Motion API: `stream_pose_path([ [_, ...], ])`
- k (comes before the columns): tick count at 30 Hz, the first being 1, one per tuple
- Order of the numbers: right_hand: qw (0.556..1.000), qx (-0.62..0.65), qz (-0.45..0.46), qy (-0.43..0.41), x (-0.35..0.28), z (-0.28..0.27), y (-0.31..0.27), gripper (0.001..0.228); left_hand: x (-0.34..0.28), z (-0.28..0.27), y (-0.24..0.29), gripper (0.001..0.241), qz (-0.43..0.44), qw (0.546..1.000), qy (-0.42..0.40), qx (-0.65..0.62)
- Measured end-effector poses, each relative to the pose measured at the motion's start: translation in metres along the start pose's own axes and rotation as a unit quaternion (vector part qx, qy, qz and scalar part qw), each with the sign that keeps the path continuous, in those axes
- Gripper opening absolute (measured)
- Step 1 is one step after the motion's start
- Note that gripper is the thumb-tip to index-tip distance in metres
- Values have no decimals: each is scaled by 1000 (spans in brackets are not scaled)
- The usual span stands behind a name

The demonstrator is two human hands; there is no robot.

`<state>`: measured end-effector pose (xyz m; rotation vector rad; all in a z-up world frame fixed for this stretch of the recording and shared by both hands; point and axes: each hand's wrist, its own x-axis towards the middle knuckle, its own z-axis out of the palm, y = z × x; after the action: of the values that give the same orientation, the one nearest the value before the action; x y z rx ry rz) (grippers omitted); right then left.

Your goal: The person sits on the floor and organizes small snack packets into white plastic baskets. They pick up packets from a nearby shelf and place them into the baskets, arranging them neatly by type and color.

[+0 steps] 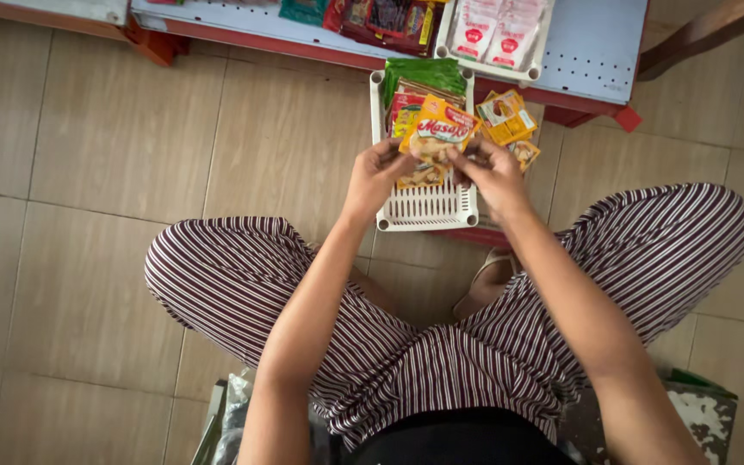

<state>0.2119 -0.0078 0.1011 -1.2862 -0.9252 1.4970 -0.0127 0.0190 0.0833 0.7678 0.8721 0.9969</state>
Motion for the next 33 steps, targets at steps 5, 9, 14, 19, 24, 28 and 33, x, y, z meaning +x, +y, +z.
stream_pose_path([
  [5, 940, -335, -59, -23, 8, -9, 3, 26, 5, -28, -20, 68, -39, 990, 138, 5],
  [9, 919, -394, 23, -26, 13, -3, 30, 26, 13, -42, -50, 72, -102, 983, 150, -25],
  [14, 848, -492, -192, 32, 21, 0, 59, 31, 9, -36, -91, 80, -127, 972, 131, 145],
  [19, 868, -496, -17, 23, 16, 8, 61, 38, 8, -29, -100, 80, -146, 955, 122, 227],
  [24, 858, -500, -114, 9, 13, 10, 62, 38, 5, -22, -94, 78, -137, 962, 102, 212],
  [28, 858, -502, -105, 12, 15, 8, 71, 38, -2, -17, -83, 75, -125, 968, 99, 193],
  [33, 864, -490, -117, 9, 19, 3, 79, 36, -4, -12, -71, 77, -113, 978, 72, 157],
])
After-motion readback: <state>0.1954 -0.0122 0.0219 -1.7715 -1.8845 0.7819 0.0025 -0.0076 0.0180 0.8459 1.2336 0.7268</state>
